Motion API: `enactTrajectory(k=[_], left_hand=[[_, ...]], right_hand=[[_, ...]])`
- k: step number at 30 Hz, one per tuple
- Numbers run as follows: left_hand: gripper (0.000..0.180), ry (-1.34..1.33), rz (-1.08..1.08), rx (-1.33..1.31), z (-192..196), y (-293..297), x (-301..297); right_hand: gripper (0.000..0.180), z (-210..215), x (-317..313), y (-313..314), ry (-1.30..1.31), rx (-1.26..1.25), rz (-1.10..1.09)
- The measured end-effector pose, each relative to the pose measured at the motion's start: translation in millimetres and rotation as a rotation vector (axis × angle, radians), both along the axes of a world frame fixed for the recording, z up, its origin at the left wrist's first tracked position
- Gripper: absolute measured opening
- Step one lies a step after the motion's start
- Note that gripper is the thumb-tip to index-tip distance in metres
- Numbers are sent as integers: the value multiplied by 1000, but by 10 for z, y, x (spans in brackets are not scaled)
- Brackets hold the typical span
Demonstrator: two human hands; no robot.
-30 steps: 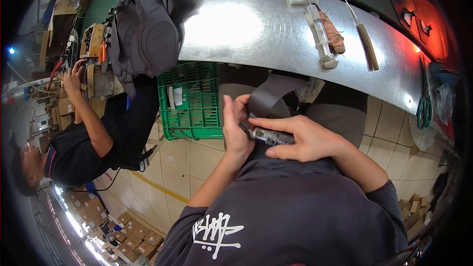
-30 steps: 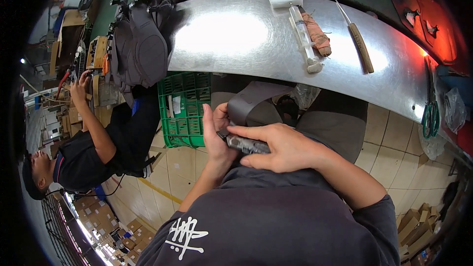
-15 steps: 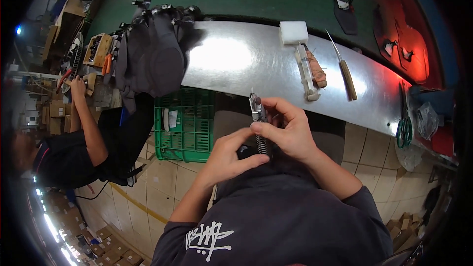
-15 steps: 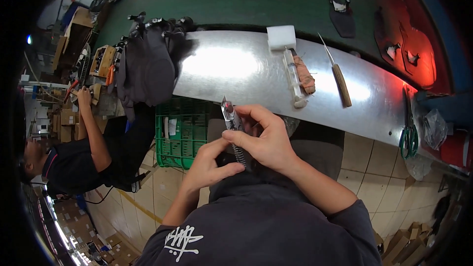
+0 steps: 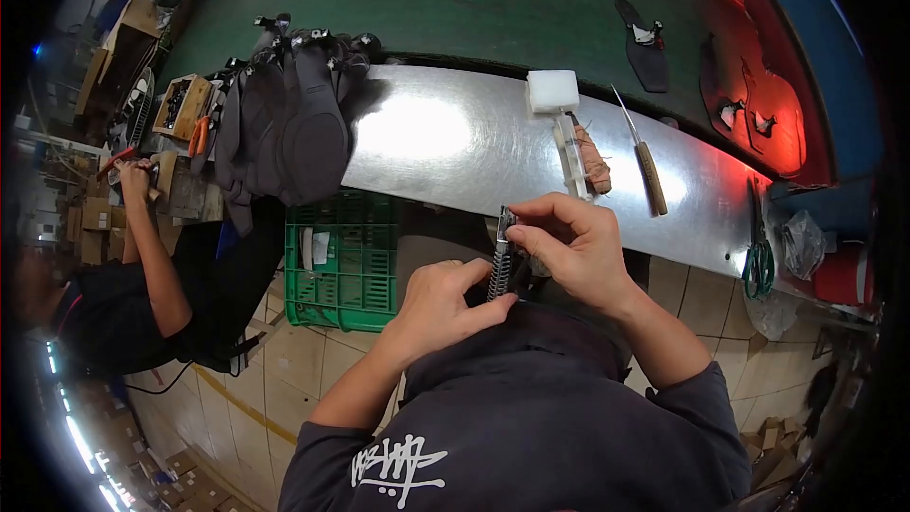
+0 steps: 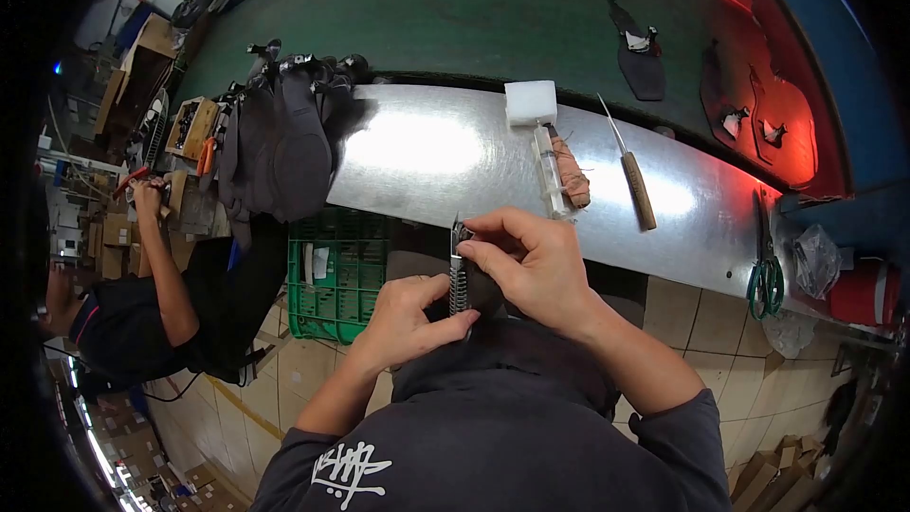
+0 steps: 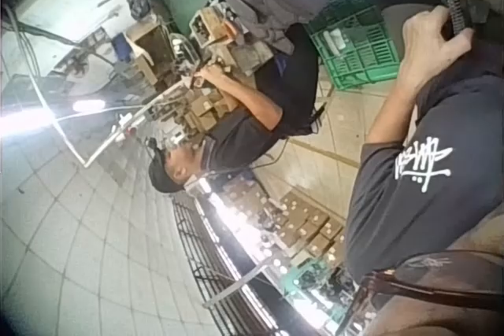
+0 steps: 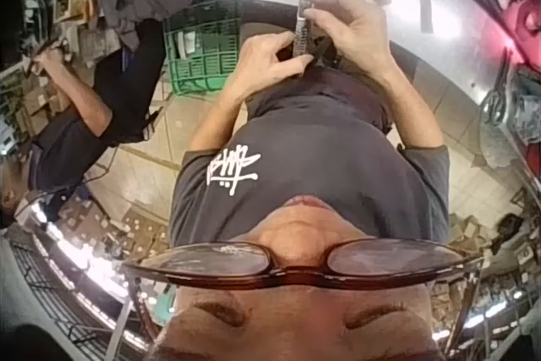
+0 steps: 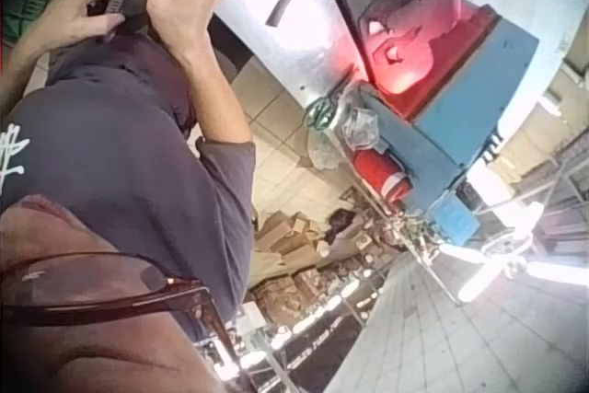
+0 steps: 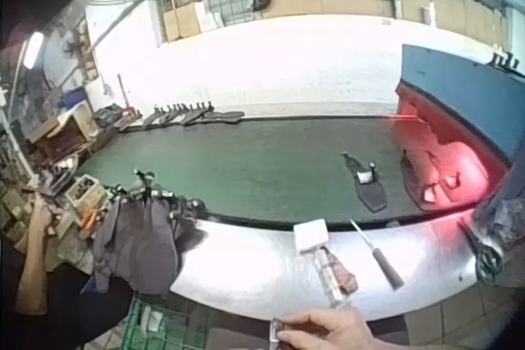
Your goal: Assemble and inspect shoe components on a production line.
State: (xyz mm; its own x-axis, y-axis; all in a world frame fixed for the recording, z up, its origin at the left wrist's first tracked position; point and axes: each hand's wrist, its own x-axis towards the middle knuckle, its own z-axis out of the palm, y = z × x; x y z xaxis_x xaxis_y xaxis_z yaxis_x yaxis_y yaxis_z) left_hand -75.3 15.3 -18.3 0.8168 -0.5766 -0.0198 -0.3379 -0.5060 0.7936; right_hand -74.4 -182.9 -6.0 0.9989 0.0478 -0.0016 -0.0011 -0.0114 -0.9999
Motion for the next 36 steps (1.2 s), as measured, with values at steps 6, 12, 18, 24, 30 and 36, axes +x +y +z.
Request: enactTrajectory(k=[6, 12, 18, 24, 30, 36], left_hand=[[35, -69, 31, 119, 76, -101, 4], [29, -98, -36, 171, 87, -206, 41], [26, -119, -66, 147, 121, -288, 75], [26, -58, -217, 52, 54, -228, 103], [26, 67, -360, -34, -67, -174, 181], [32, 273, -393, -59, -17, -161, 244]], right_hand=[[10, 42, 21, -140, 129, -76, 5], [9, 50, -5, -225, 39, -208, -3], [15, -25, -12, -371, 14, -74, 20], [22, -8, 94, -612, 329, 170, 84], [15, -117, 78, -651, 358, 301, 190], [14, -174, 19, -563, 309, 294, 137]])
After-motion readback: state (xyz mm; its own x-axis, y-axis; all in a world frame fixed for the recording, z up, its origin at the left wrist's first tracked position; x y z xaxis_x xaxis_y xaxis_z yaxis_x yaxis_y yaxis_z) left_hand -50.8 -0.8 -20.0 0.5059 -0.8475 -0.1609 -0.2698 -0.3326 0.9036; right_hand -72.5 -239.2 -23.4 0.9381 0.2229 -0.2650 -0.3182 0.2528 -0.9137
